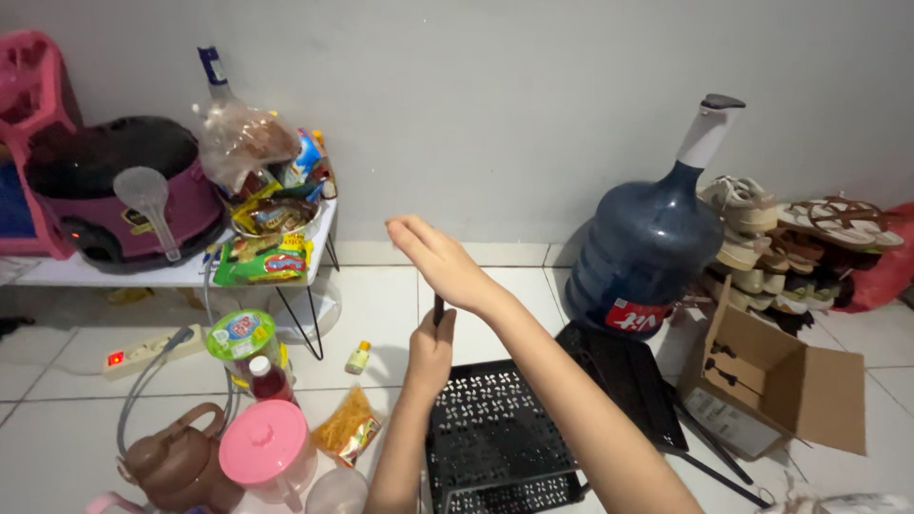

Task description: The person assembles a black perforated metal shelving unit on the floor. They connect the side panels to the shelves and insert the vertical support poles to form the frame.

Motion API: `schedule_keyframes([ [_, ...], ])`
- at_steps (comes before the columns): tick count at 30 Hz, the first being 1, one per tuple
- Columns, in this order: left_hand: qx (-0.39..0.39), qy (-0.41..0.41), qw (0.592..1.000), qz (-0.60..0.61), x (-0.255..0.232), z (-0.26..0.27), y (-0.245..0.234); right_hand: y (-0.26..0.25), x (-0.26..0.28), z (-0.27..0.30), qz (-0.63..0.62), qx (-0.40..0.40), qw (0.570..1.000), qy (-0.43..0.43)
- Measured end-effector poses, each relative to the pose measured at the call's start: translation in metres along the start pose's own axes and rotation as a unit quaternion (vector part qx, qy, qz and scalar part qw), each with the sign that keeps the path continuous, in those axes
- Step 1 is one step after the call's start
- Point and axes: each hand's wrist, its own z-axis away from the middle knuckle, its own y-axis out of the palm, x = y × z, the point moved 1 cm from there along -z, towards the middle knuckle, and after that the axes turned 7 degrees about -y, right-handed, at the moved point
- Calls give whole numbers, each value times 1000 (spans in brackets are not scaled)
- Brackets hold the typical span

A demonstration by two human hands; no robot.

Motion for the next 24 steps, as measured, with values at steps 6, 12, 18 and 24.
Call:
schedule_keyframes([
  [6, -1, 62, 998, 27, 13, -6, 0, 21, -18, 23, -246, -21, 964, 95],
  [12, -40, 74, 994, -67, 34, 2, 3, 33, -32, 26, -237, -95, 962, 95],
  [18, 9, -18, 986, -163, 128, 31, -11, 63, -79, 67, -275, -107, 948, 121],
  [24, -51, -77, 975, -203, 127, 51, -5, 76, -109, 87, -357, -109, 920, 114],
])
